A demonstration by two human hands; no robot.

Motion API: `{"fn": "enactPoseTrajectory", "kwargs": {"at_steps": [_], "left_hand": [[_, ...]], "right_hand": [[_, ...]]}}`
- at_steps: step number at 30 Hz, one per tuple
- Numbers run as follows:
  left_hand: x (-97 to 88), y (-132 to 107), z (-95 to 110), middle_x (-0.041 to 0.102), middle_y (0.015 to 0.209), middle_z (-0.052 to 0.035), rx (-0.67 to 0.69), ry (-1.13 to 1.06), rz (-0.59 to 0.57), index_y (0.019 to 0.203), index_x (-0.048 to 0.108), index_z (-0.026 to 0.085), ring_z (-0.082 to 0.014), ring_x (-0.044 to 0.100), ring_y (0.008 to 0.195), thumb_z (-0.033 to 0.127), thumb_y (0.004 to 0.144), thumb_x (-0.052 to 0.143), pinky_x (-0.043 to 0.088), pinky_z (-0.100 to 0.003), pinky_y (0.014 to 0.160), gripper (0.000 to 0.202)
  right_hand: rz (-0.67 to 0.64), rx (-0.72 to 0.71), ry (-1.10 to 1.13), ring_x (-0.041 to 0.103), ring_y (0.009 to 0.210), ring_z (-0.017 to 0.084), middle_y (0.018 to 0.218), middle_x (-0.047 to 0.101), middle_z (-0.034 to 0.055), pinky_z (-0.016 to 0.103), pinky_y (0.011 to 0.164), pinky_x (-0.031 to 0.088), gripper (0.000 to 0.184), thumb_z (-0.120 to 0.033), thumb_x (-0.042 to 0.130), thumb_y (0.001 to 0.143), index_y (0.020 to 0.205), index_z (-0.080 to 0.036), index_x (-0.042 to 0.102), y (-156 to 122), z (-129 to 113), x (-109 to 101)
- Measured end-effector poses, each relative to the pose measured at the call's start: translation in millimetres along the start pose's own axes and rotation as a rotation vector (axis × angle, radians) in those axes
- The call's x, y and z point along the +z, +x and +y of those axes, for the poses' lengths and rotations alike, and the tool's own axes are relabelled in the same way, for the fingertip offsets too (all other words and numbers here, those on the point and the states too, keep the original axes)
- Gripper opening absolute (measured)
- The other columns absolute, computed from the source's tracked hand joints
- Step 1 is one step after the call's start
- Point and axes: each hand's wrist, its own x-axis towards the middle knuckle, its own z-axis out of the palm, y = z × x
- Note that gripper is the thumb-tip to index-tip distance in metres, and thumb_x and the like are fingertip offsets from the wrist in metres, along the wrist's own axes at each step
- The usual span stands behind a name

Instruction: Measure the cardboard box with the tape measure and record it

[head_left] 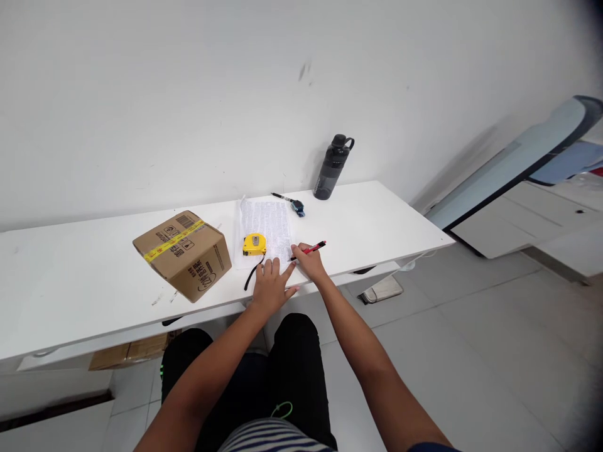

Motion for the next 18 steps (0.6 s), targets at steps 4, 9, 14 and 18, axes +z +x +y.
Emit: {"fn": "enactPoseTrajectory", "kwargs": {"at_steps": [4,9,14,18], "left_hand": [[0.5,-0.5,-0.2,0.046,0.141,-0.0163,0.0,0.002,0.013,0.145,0.041,0.032,-0.0387,0.04,0.126,0.057,0.086,0.053,0.027,-0.054,0.102,0.065],[1.2,-0.4,-0.2,0.046,0.141,-0.017,0.0,0.022,0.013,0.145,0.041,0.032,-0.0387,0.04,0.126,0.058,0.087,0.052,0.027,-0.054,0.102,0.065],[1.7,0.0,0.3,0.046,0.14,-0.0172,-0.002,0.009,0.017,0.145,0.042,0.031,-0.0389,0.04,0.126,0.058,0.086,0.052,0.027,-0.054,0.101,0.065],[1.9,0.2,0.6,0.046,0.14,-0.0168,-0.004,0.031,0.009,0.145,0.042,0.032,-0.0383,0.04,0.125,0.059,0.086,0.051,0.027,-0.053,0.101,0.065]], "right_hand": [[0.018,-0.001,0.01,0.052,0.062,0.015,0.056,0.057,-0.0011,0.028,0.064,0.041,0.037,-0.043,0.056,0.078,0.05,-0.022,0.042,0.0,-0.4,-0.2],[0.022,0.007,0.015,0.052,0.063,0.016,0.058,0.058,-0.0007,0.029,0.065,0.041,0.036,-0.043,0.056,0.078,0.051,-0.022,0.044,-1.1,-2.4,0.0],[0.035,0.007,0.019,0.051,0.061,0.015,0.056,0.055,-0.0019,0.028,0.065,0.04,0.036,-0.041,0.055,0.078,0.051,-0.023,0.041,-1.8,-2.9,0.1],[0.017,0.008,0.022,0.052,0.062,0.015,0.057,0.057,-0.0017,0.028,0.065,0.041,0.036,-0.042,0.056,0.077,0.051,-0.022,0.044,-0.3,-0.4,0.2]]}}
